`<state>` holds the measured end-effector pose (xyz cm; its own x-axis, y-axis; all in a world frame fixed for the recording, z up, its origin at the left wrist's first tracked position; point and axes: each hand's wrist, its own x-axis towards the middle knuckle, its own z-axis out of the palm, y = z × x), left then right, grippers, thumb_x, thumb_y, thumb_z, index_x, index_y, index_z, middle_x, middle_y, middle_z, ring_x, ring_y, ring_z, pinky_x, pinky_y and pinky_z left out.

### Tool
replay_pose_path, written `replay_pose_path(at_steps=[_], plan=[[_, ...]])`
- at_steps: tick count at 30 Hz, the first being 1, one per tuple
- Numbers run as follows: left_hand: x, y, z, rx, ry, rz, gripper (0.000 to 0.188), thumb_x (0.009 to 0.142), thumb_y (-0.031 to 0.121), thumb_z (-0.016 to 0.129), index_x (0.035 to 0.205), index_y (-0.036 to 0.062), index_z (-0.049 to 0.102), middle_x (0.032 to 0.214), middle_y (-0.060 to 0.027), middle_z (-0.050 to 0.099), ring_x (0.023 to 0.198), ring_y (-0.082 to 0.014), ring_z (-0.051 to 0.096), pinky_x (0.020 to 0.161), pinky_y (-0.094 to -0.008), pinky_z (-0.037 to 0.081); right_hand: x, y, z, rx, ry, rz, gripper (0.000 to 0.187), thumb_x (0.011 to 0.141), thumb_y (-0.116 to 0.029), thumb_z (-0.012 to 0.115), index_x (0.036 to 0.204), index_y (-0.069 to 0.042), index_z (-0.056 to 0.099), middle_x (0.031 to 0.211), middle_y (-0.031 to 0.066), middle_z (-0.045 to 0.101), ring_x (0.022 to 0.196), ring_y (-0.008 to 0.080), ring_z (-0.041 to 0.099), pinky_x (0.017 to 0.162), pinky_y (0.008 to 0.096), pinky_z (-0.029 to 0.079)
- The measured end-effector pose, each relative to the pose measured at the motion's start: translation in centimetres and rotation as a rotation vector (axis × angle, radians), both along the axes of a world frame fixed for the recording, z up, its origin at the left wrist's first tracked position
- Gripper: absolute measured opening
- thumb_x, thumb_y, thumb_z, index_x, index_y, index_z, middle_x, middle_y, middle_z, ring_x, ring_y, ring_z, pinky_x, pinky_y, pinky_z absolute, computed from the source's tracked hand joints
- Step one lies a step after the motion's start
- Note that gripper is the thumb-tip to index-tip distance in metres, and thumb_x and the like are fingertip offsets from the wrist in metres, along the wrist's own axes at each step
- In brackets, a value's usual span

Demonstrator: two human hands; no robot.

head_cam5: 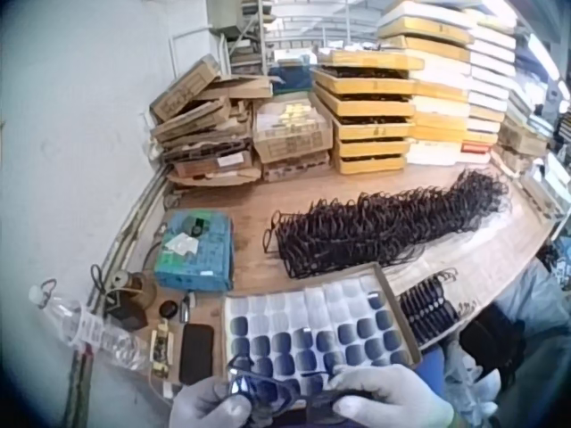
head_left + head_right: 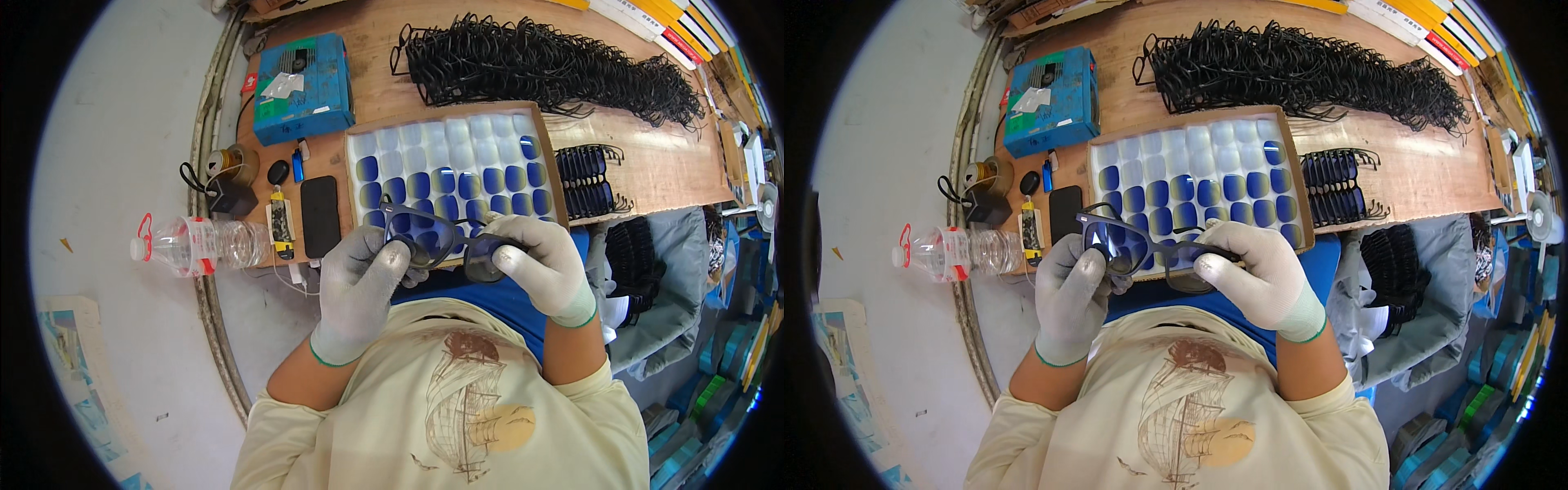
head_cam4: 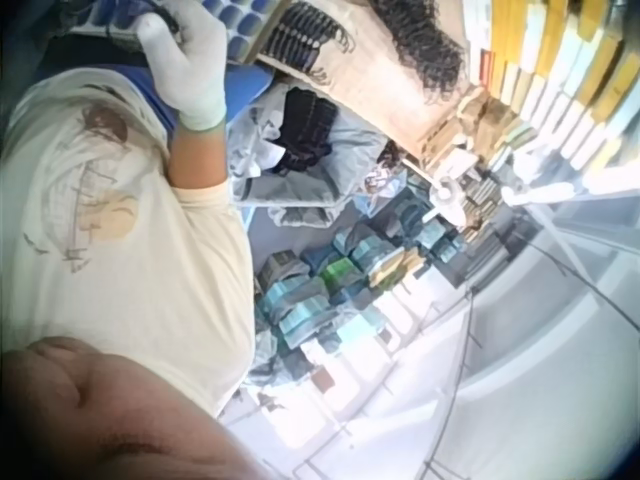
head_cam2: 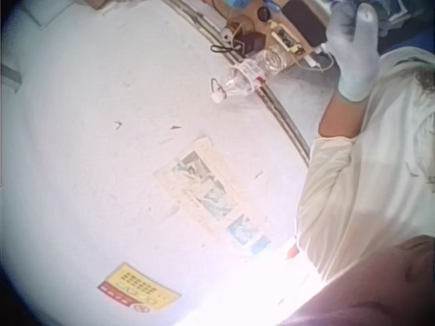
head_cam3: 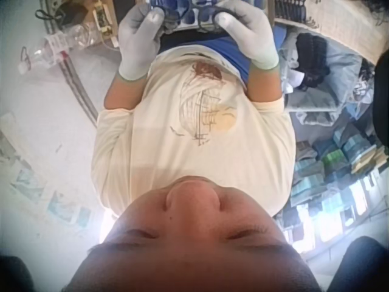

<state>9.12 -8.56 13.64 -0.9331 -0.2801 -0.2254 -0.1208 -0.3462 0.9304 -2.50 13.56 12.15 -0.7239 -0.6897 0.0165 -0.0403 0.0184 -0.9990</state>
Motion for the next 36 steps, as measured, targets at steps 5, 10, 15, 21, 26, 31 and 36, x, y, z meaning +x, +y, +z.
replay_pose_path(at_steps=[5, 10, 15, 21, 26, 31, 36], plan=[[0.3, 0.2, 0.4, 0.005, -0.011, 0.009, 0.022, 0.101, 0.016, 0.061, 0.104, -0.0054, 0.065, 0.096, -0.0113, 0.073, 0.085, -0.0138, 0.068, 0.076, -0.0292, 0.056, 0.1, 0.2, 0.3, 0.023, -0.080, 0.004, 0.025, 0.096, -0.017, 0.065, 0.101, 0.008, 0.067, 0.085, 0.0056, 0.064, 0.078, 0.0100, 0.055, 0.069, 0.0279, 0.047], [0.2, 0.2, 0.7, 0.031, -0.029, -0.010, 0.019, 0.099, 0.013, 0.063, 0.103, -0.0053, 0.065, 0.097, -0.0115, 0.073, 0.086, -0.0132, 0.068, 0.079, -0.0288, 0.056, 0.3, 0.1, -0.1, -0.009, -0.108, -0.007, 0.025, 0.096, -0.016, 0.065, 0.102, 0.008, 0.067, 0.087, 0.0064, 0.065, 0.081, 0.0108, 0.056, 0.072, 0.0282, 0.047], [-0.2, 0.5, 0.0, -0.047, 0.002, -0.004, 0.020, 0.089, 0.007, 0.071, 0.105, -0.0012, 0.063, 0.097, -0.0115, 0.071, 0.081, -0.0146, 0.067, 0.073, -0.0290, 0.056, 0.2, 0.1, 0.0, -0.008, -0.023, 0.022, 0.019, 0.094, -0.012, 0.065, 0.099, 0.007, 0.067, 0.087, 0.0093, 0.065, 0.079, 0.0142, 0.058, 0.072, 0.0296, 0.048], [-0.2, 0.8, 0.8, -0.075, 0.018, 0.020, 0.021, 0.086, 0.004, 0.073, 0.104, -0.0009, 0.064, 0.097, -0.0078, 0.071, 0.086, -0.0110, 0.064, 0.080, -0.0285, 0.053, 0.1, -0.1, 0.1, -0.050, 0.087, 0.051, 0.016, 0.093, -0.009, 0.065, 0.097, 0.006, 0.065, 0.086, 0.0124, 0.065, 0.077, 0.0184, 0.059, 0.072, 0.0311, 0.048], [-0.1, 0.8, 1.3, -0.092, 0.055, -0.020, 0.021, 0.085, 0.003, 0.072, 0.105, -0.0006, 0.064, 0.097, -0.0059, 0.071, 0.087, -0.0095, 0.062, 0.082, -0.0269, 0.051, 0.1, -0.2, -0.6, -0.093, 0.114, 0.041, 0.018, 0.093, -0.010, 0.066, 0.100, 0.007, 0.065, 0.089, 0.0138, 0.066, 0.079, 0.0200, 0.060, 0.074, 0.0323, 0.049], [0.5, 0.5, 1.3, -0.175, 0.145, -0.078, 0.018, 0.090, -0.001, 0.071, 0.106, -0.0047, 0.063, 0.102, -0.0091, 0.071, 0.094, -0.0104, 0.063, 0.083, -0.0278, 0.052, 0.0, -0.2, 0.0, -0.070, 0.098, 0.059, 0.019, 0.092, -0.009, 0.066, 0.101, 0.007, 0.066, 0.095, 0.0155, 0.068, 0.087, 0.0218, 0.064, 0.080, 0.0332, 0.051], [1.1, 0.9, 1.7, -0.239, 0.154, -0.085, 0.025, 0.085, -0.002, 0.072, 0.109, -0.0039, 0.064, 0.100, -0.0074, 0.071, 0.091, -0.0107, 0.063, 0.082, -0.0273, 0.052, 0.0, -0.4, -0.1, -0.088, 0.074, 0.079, 0.018, 0.091, -0.009, 0.066, 0.102, 0.007, 0.066, 0.102, 0.0171, 0.069, 0.099, 0.0248, 0.066, 0.092, 0.0359, 0.051]])
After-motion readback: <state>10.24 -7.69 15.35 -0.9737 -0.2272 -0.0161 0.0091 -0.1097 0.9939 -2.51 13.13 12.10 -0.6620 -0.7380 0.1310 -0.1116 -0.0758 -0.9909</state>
